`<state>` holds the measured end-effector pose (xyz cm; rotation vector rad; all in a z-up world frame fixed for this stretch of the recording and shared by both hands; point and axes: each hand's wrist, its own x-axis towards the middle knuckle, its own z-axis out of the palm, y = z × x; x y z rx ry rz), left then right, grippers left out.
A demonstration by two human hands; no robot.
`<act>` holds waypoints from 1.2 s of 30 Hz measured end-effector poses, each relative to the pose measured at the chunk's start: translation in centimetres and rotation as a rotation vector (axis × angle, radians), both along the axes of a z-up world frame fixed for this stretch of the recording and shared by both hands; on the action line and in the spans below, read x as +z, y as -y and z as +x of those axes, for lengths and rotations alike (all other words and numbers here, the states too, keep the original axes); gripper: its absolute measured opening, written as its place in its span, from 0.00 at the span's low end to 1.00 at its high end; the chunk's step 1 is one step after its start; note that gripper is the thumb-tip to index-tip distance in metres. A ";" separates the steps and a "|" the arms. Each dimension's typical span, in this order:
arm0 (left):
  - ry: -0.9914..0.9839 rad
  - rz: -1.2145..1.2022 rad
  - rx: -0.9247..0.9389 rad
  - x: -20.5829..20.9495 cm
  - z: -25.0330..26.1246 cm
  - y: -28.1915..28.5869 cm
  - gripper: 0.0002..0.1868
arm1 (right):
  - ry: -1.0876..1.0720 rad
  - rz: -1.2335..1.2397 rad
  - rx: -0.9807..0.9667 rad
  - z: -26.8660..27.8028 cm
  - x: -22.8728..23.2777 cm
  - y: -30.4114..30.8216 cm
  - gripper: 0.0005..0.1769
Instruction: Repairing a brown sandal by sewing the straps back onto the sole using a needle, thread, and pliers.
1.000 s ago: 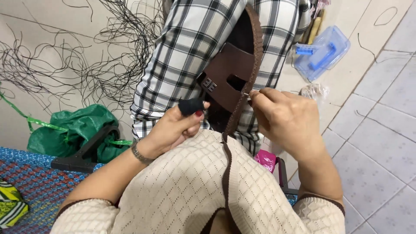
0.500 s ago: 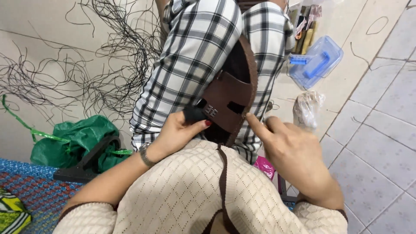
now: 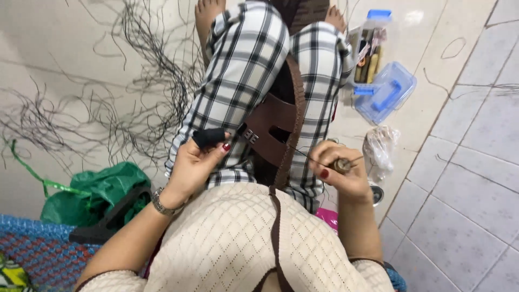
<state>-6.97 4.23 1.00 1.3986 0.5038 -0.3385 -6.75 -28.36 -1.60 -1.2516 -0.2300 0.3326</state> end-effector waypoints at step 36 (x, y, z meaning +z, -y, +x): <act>0.044 0.216 -0.876 1.9 0.5 -4.1 0.10 | 0.301 -0.662 -0.067 1.3 3.5 -2.0 0.03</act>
